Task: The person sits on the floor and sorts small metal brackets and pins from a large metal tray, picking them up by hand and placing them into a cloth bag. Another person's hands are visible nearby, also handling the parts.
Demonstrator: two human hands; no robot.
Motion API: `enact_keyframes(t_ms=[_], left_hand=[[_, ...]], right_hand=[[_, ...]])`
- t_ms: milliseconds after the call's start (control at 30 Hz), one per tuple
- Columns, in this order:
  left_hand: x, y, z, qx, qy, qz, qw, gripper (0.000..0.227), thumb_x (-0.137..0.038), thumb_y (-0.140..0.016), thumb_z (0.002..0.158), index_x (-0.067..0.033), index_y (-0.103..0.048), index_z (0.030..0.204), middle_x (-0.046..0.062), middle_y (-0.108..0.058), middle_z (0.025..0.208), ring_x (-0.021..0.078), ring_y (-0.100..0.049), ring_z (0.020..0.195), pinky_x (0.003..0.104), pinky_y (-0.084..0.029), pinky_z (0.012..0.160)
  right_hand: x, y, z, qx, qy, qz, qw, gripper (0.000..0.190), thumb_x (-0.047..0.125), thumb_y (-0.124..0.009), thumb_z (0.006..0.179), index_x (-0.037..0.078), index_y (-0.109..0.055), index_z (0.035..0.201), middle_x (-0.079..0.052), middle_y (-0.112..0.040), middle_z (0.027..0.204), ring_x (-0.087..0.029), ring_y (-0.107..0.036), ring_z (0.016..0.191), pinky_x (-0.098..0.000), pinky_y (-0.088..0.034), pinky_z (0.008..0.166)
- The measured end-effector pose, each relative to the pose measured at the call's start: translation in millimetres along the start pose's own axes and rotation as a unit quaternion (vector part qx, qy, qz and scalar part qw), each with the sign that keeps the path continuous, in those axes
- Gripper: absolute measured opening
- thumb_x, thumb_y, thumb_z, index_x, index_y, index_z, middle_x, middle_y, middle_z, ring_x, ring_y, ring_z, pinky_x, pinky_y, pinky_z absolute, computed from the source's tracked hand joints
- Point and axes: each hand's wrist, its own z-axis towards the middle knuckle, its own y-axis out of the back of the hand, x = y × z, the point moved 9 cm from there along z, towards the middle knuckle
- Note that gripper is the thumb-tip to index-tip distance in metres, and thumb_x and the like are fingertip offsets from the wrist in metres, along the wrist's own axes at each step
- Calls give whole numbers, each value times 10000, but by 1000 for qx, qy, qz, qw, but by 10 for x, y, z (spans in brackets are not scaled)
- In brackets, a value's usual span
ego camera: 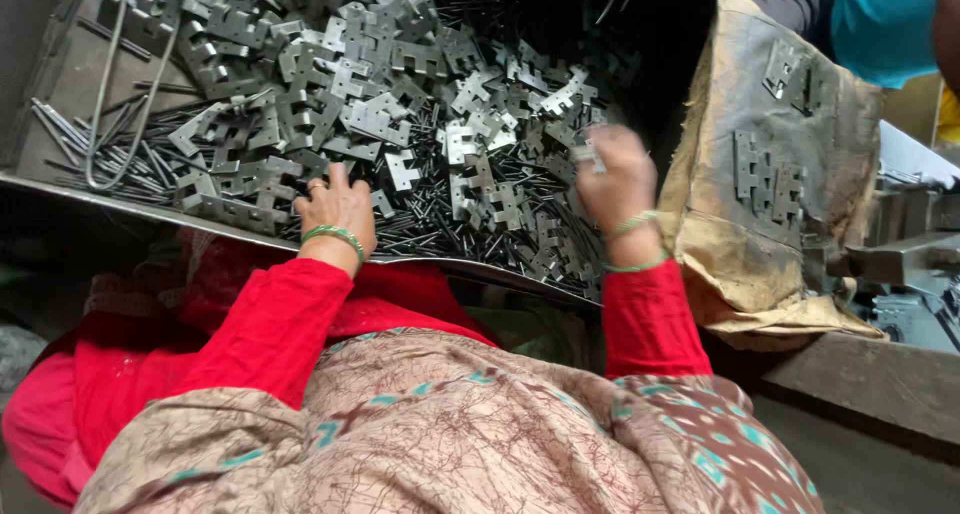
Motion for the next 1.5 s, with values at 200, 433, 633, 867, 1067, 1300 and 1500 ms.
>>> enact_keyframes(t_ms=[200,433,633,867,1067,1300,1500], left_hand=[[34,-8,53,-24,10,-77,997,387,-33,-660,869,-84,-578,1243,204,-404,1406,436,-647,1055,563,-536,868],[13,-57,95,-66,-3,-32,997,202,-93,-635,939,-98,-674,1137,182,-460,1353,371,-624,1134,525,-497,956],[50,-67,71,-16,-5,-33,999,221,-68,-716,812,-31,-711,1030,166,-418,1412,383,-558,1234,469,-519,947],[28,-83,100,-7,7,-90,996,441,-23,-686,864,-75,-516,1268,211,-386,1400,404,-695,987,545,-521,930],[-12,14,14,21,-20,-39,999,221,-32,-687,878,-33,-729,1096,192,-417,1420,344,-700,1038,495,-511,955],[-19,122,-91,80,-3,-3,997,494,-295,-897,693,-67,-755,1108,91,-366,1469,337,-445,1325,488,-462,962],[-52,109,-9,14,-22,-4,1000,289,-175,-803,794,-27,-784,1042,144,-407,1455,349,-499,1291,451,-500,970]], right_hand=[[766,-1471,-44,225,123,38,966,594,-129,-627,748,52,-681,1312,-232,-625,1377,-401,-664,1141,-427,-573,940],[312,-1789,-28,161,-17,113,980,487,144,-875,824,19,-664,1244,-195,-663,1264,-365,-698,1088,-416,-563,950],[197,-1927,139,101,-139,130,977,863,170,-1046,516,-15,-576,1216,-206,-691,1122,-336,-675,1006,-400,-543,885],[155,-1560,-81,237,-292,379,846,685,-85,-771,729,58,-543,1360,-102,-693,1005,-153,-713,824,-305,-601,701],[523,-1341,-275,211,-165,388,882,348,-57,-659,924,6,-664,1267,-98,-754,1071,-110,-712,912,-244,-584,804],[978,-1615,-313,209,-100,306,923,309,3,-630,971,21,-653,1279,-104,-769,967,-92,-648,779,-249,-528,683],[1055,-1670,-352,222,-54,332,915,322,-24,-646,945,-29,-628,1266,-105,-762,1061,-86,-694,928,-249,-569,800]])
